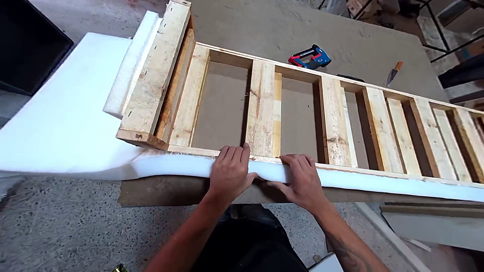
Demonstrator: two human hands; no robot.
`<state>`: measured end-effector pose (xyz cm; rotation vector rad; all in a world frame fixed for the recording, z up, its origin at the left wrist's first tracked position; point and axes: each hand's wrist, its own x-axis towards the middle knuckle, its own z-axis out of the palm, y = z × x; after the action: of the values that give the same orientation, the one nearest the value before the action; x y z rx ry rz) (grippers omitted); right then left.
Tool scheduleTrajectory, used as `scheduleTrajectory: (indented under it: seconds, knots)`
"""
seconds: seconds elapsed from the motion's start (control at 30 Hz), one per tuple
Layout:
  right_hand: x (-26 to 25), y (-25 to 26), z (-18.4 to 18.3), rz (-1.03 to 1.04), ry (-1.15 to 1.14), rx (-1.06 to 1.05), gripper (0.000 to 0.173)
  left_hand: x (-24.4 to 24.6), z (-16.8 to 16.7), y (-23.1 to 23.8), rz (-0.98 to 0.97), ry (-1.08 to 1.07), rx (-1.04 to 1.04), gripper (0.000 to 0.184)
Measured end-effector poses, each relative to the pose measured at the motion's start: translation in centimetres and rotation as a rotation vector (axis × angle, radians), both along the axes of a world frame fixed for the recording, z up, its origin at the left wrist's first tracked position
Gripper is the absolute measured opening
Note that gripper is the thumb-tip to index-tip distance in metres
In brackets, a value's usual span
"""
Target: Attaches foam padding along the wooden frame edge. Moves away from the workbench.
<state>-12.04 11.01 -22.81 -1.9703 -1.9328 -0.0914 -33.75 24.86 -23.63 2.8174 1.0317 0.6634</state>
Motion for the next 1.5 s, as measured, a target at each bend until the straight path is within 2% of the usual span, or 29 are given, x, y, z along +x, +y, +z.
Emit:
scheduleTrajectory:
  seconds: [0.07, 0.13, 0.2, 0.27, 0.33, 0.43, 0.5, 0.6, 0.7, 0.77, 0.83, 0.9, 1.0, 1.1, 1.2, 1.27, 1.33, 1.37, 1.4, 1.43, 1.47, 1.5]
  knots:
    - [0.7, -0.6, 0.0, 0.036, -0.014, 0.0, 0.08, -0.2, 0.0, -0.2, 0.0, 0.034, -0.04, 0.094]
    - [1.3, -0.4, -1.3, 0.058, -0.031, 0.09, 0.06, -0.2, 0.0, -0.7, -0.007, 0.065, -0.083, 0.111]
    - [1.4, 0.2, -2.0, 0.046, -0.007, 0.156, 0.044, 0.3, 0.1, -0.6, 0.004, 0.036, -0.073, 0.109]
    - [1.2, 0.3, -1.4, 0.037, 0.048, 0.119, 0.043, 0.8, 0.3, -0.3, 0.021, 0.025, -0.033, 0.097]
    - [0.7, -0.4, -0.1, 0.04, 0.111, 0.051, 0.056, 0.2, 1.0, -0.6, 0.011, 0.067, -0.059, 0.1]
    - [-1.1, -1.5, 2.0, 0.004, 0.121, 0.09, 0.1, -3.0, 2.8, -0.4, 0.003, 0.156, -0.097, 0.109]
    - [-2.6, -0.5, 1.9, 0.016, 0.095, 0.139, 0.108, -5.7, 3.0, 0.6, 0.016, 0.201, -0.032, 0.105]
    - [-4.8, 2.6, -0.1, 0.125, 0.047, 0.102, 0.098, -7.9, 1.2, 2.6, -0.069, 0.201, 0.054, 0.091]
    - [-5.5, 5.0, -2.1, 0.151, -0.132, 0.171, 0.074, -8.2, 0.3, 4.7, -0.151, 0.126, 0.138, 0.07]
    - [-5.7, 5.4, -2.8, 0.107, -0.169, 0.264, 0.061, -7.5, 0.4, 5.4, -0.129, 0.1, 0.158, 0.051]
    - [-6.3, 5.1, -2.5, 0.05, -0.11, 0.259, 0.054, -6.7, 0.5, 4.7, -0.052, 0.091, 0.12, 0.04]
    - [-7.0, 4.7, -1.3, 0.014, -0.003, 0.189, 0.056, -6.4, 0.9, 3.8, -0.005, 0.106, 0.046, 0.041]
    - [-7.9, 4.4, -0.6, -0.015, 0.09, 0.12, 0.072, -6.4, 0.9, 4.0, 0.01, 0.113, 0.034, 0.044]
    - [-8.6, 5.5, -1.7, -0.084, 0.057, 0.221, 0.057, -5.9, 1.4, 4.6, 0.018, 0.194, 0.025, 0.037]
    - [-9.3, 6.6, -1.9, -0.173, 0.061, 0.317, 0.046, -5.0, 3.5, 5.1, 0.001, 0.333, -0.118, 0.036]
    - [-9.7, 5.8, -1.0, -0.165, 0.074, 0.279, 0.054, -5.8, 4.3, 4.8, -0.037, 0.384, -0.18, 0.048]
    - [-10.2, 4.9, 0.7, -0.136, 0.042, 0.181, 0.082, -8.4, 4.5, 4.0, -0.124, 0.276, -0.153, 0.075]
    - [-11.0, 4.8, 1.3, -0.11, 0.011, 0.144, 0.096, -10.4, 4.6, 3.7, -0.19, 0.198, -0.115, 0.081]
    - [-12.3, 5.1, 1.5, -0.071, -0.019, 0.113, 0.102, -12.9, 4.4, 3.3, -0.252, 0.111, -0.055, 0.074]
    - [-14.0, 5.7, 1.3, -0.027, -0.049, 0.084, 0.102, -15.5, 3.8, 2.6, -0.289, -0.017, -0.015, 0.056]
    - [-15.8, 6.8, 0.9, 0.012, -0.073, 0.067, 0.1, -18.0, 2.9, 1.7, -0.288, -0.138, -0.053, 0.038]
    - [-17.5, 8.2, 0.3, 0.039, -0.092, 0.065, 0.097, -20.2, 1.8, 0.9, -0.26, -0.198, -0.197, 0.03]
